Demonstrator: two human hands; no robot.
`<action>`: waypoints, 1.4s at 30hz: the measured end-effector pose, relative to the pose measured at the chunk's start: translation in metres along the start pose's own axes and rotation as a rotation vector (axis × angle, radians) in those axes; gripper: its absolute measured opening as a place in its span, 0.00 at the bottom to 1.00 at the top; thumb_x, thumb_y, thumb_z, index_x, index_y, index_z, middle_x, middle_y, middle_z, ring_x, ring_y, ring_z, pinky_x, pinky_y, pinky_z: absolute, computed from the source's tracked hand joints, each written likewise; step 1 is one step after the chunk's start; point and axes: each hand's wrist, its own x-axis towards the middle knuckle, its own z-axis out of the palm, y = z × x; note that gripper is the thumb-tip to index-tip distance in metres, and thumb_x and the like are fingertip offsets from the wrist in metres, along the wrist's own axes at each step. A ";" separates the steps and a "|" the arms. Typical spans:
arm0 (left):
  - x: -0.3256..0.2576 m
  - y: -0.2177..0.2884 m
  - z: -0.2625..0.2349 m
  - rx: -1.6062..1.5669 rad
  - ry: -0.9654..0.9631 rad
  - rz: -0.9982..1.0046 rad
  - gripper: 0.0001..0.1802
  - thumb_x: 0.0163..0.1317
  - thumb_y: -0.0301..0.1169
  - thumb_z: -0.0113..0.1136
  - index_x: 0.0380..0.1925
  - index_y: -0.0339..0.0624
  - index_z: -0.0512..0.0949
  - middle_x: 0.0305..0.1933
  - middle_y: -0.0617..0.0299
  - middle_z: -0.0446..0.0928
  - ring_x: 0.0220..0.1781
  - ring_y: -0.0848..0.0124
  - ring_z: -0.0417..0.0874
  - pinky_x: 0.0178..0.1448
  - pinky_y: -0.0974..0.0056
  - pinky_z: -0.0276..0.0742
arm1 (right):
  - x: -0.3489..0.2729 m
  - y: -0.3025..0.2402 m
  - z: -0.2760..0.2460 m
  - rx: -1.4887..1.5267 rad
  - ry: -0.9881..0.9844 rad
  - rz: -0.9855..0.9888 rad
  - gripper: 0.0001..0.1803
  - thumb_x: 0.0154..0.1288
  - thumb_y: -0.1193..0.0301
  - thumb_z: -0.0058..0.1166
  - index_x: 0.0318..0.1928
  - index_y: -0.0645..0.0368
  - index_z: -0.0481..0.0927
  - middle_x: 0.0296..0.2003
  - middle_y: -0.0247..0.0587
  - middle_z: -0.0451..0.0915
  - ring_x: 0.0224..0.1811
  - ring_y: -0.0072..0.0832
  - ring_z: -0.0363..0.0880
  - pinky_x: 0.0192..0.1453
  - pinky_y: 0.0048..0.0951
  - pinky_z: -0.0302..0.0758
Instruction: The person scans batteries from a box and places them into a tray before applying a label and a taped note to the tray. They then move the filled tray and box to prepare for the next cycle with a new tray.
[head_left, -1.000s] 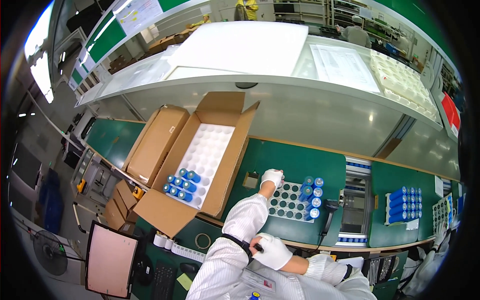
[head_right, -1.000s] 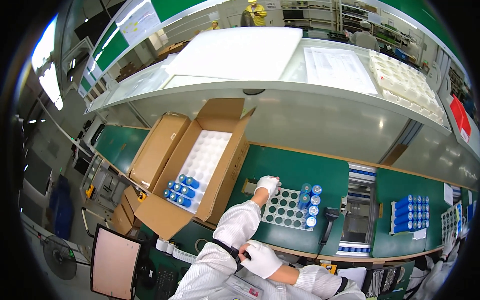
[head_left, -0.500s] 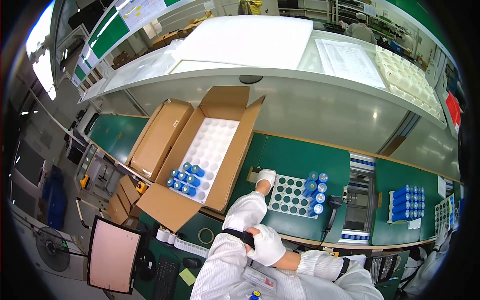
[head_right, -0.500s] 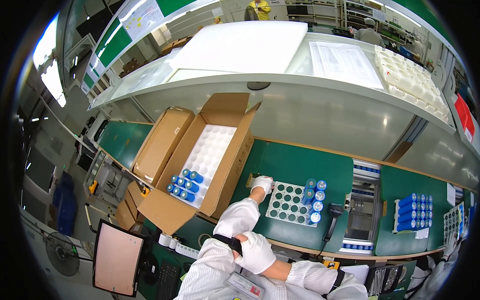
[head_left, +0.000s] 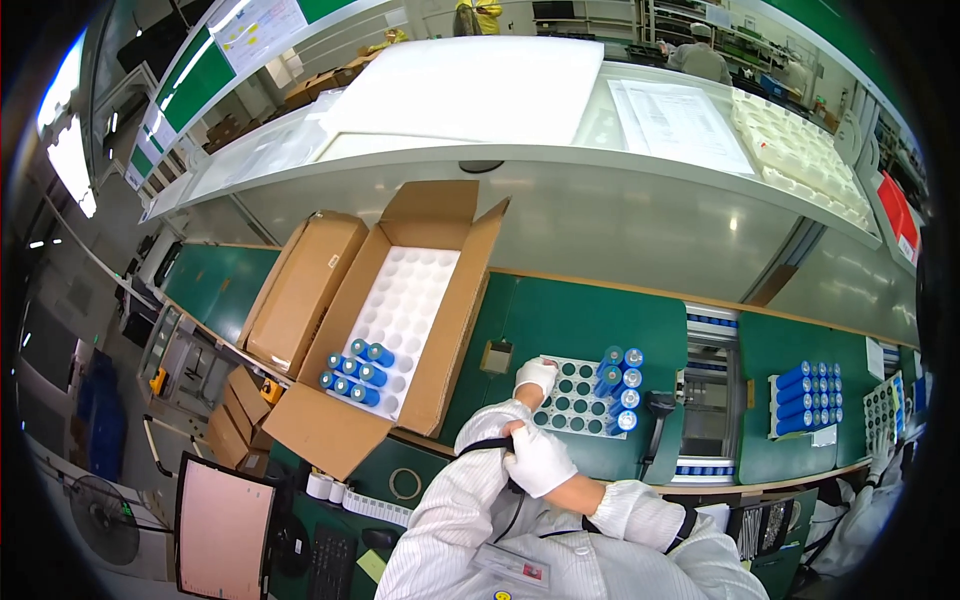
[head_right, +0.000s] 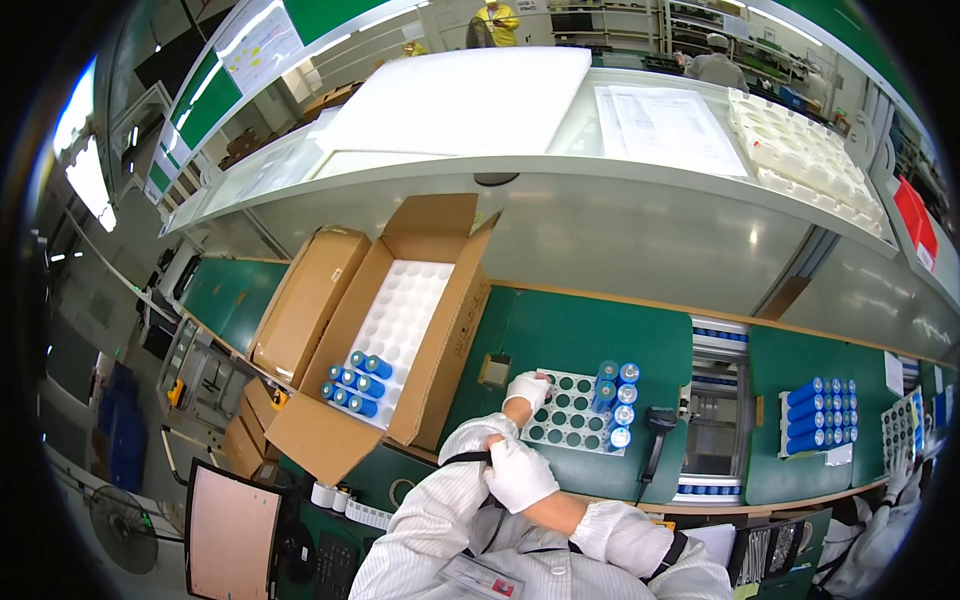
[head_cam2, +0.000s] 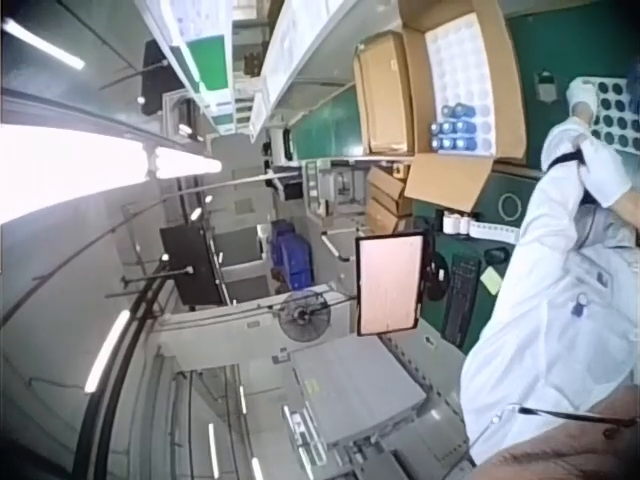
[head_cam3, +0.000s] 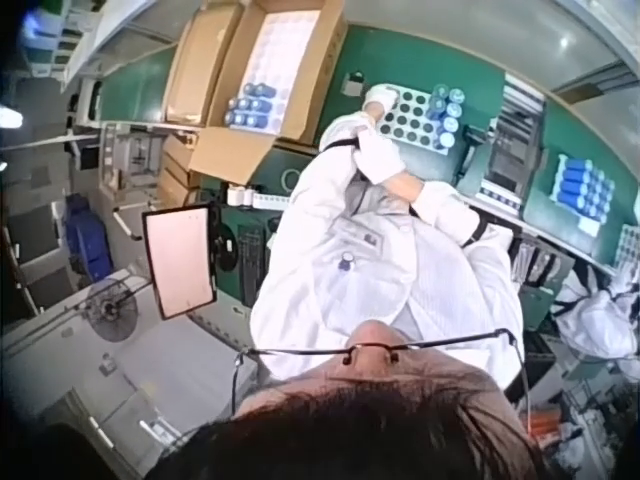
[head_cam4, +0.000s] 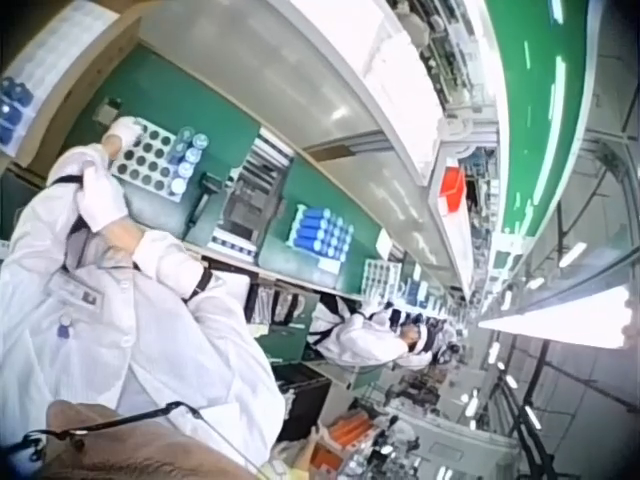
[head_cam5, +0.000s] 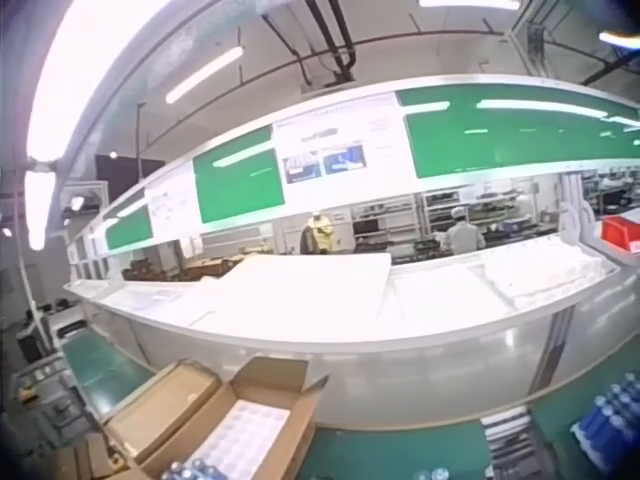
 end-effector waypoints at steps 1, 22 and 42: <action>0.004 -0.001 -0.003 -0.003 0.008 -0.003 0.11 0.59 0.37 0.58 0.37 0.45 0.84 0.32 0.59 0.85 0.34 0.65 0.86 0.40 0.61 0.79 | -0.001 -0.002 0.000 0.001 -0.004 -0.008 0.16 0.53 0.72 0.56 0.44 0.56 0.72 0.32 0.52 0.80 0.32 0.52 0.81 0.36 0.48 0.77; -0.016 0.083 -0.043 -0.784 -0.130 -0.099 0.07 0.65 0.27 0.52 0.38 0.42 0.79 0.36 0.61 0.83 0.33 0.72 0.82 0.31 0.69 0.75 | -0.020 0.000 -0.009 0.330 0.006 -0.183 0.22 0.54 0.62 0.69 0.46 0.57 0.75 0.37 0.47 0.80 0.37 0.44 0.83 0.41 0.39 0.80; -0.023 0.082 -0.066 0.469 0.080 0.321 0.13 0.65 0.38 0.54 0.45 0.50 0.82 0.48 0.52 0.82 0.51 0.50 0.82 0.55 0.53 0.78 | -0.020 -0.024 -0.020 0.256 0.027 -0.313 0.20 0.54 0.61 0.66 0.42 0.59 0.77 0.35 0.48 0.78 0.33 0.47 0.82 0.36 0.41 0.79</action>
